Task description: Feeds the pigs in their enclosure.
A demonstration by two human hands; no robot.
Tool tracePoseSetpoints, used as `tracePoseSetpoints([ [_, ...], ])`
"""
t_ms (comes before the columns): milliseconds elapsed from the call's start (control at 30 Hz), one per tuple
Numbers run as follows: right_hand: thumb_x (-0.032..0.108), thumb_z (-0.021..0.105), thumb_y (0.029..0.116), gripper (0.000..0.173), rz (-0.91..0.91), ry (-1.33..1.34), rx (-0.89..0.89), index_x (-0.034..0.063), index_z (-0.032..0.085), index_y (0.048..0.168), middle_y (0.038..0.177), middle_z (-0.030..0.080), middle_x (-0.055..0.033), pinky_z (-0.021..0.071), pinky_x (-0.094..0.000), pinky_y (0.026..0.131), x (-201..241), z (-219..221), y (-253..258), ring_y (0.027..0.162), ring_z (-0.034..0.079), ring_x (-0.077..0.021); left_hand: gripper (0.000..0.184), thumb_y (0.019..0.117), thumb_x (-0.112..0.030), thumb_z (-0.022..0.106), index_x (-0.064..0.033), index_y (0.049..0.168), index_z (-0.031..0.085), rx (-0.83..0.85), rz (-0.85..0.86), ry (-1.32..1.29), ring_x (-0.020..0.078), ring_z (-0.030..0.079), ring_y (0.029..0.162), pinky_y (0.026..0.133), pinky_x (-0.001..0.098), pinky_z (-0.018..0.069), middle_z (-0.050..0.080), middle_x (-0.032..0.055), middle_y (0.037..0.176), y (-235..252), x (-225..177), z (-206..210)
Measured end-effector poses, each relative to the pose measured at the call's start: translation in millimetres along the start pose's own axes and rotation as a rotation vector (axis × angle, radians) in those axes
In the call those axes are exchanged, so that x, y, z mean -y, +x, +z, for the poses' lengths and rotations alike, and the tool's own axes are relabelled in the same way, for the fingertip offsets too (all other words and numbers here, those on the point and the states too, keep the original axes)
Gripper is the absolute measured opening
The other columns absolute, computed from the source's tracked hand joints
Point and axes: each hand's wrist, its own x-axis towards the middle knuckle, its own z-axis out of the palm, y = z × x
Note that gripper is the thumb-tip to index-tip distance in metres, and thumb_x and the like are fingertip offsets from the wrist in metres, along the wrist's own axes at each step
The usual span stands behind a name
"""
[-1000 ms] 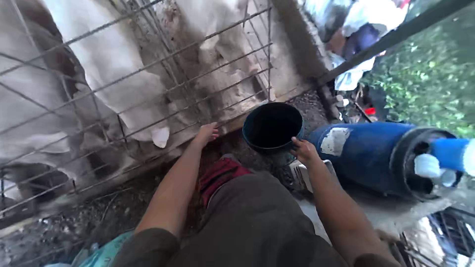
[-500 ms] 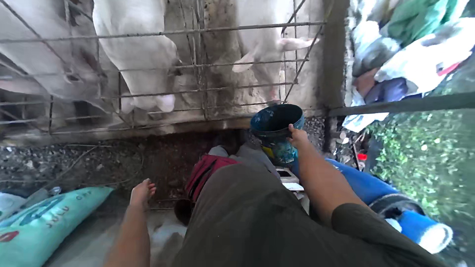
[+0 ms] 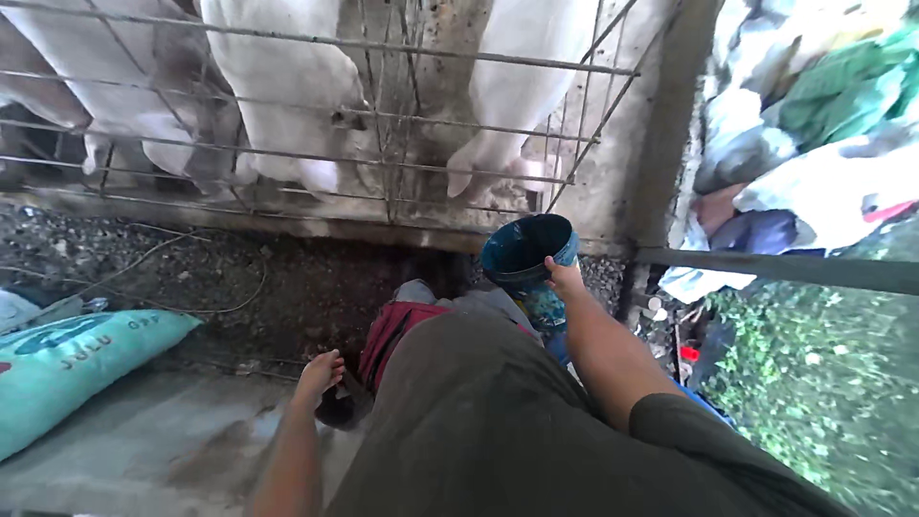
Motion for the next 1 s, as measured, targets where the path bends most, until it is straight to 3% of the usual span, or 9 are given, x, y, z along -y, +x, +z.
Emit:
tracePoseSetpoints([
  [200, 0.04, 0.076, 0.0943, 0.08, -0.018, -0.182, 0.011, -0.0059, 0.039, 0.149, 0.142, 0.055, -0.027, 0.0554, -0.0534, 0.1, 15.0, 1.1, 5.9, 0.126, 0.06, -0.0373, 0.048, 0.1099, -0.039, 0.046, -0.0031, 0.141, 0.054, -0.047, 0.075, -0.016, 0.0269, 0.069, 0.109, 0.092, 0.0456, 0.0569, 0.066, 0.0173, 0.13, -16.0, -4.8, -2.3],
  [367, 0.044, 0.075, 0.0941, 0.079, -0.024, -0.237, 0.019, -0.0068, 0.044, 0.146, 0.141, 0.056, -0.0264, 0.0557, -0.0513, 0.101, 25.1, 7.3, 13.6, 0.126, 0.06, -0.0361, 0.046, 0.1099, -0.039, 0.047, -0.005, 0.14, 0.055, -0.055, 0.043, -0.063, 0.0252, 0.07, 0.108, 0.091, 0.044, 0.0574, 0.067, 0.0156, 0.129, -23.2, 16.1, 8.3],
  [667, 0.04, 0.074, 0.0961, 0.077, 0.005, -0.174, 0.017, -0.0063, 0.041, 0.148, 0.145, 0.052, -0.0266, 0.0546, -0.0501, 0.102, 46.3, 14.9, -1.7, 0.129, 0.058, -0.0362, 0.045, 0.1092, -0.037, 0.05, -0.0036, 0.138, 0.056, -0.041, -0.002, -0.131, 0.0241, 0.069, 0.107, 0.09, 0.0426, 0.0565, 0.066, 0.0159, 0.128, -45.0, 53.2, 32.6],
  [1000, 0.039, 0.076, 0.0949, 0.077, 0.036, -0.123, 0.008, -0.0034, 0.041, 0.149, 0.147, 0.05, -0.0242, 0.054, -0.0502, 0.103, 47.1, 6.9, 16.5, 0.132, 0.056, -0.0347, 0.044, 0.1096, -0.036, 0.049, -0.0029, 0.138, 0.056, -0.073, 0.001, -0.182, 0.0248, 0.069, 0.107, 0.09, 0.0422, 0.0564, 0.065, 0.0176, 0.129, -49.1, 55.5, 35.1],
])
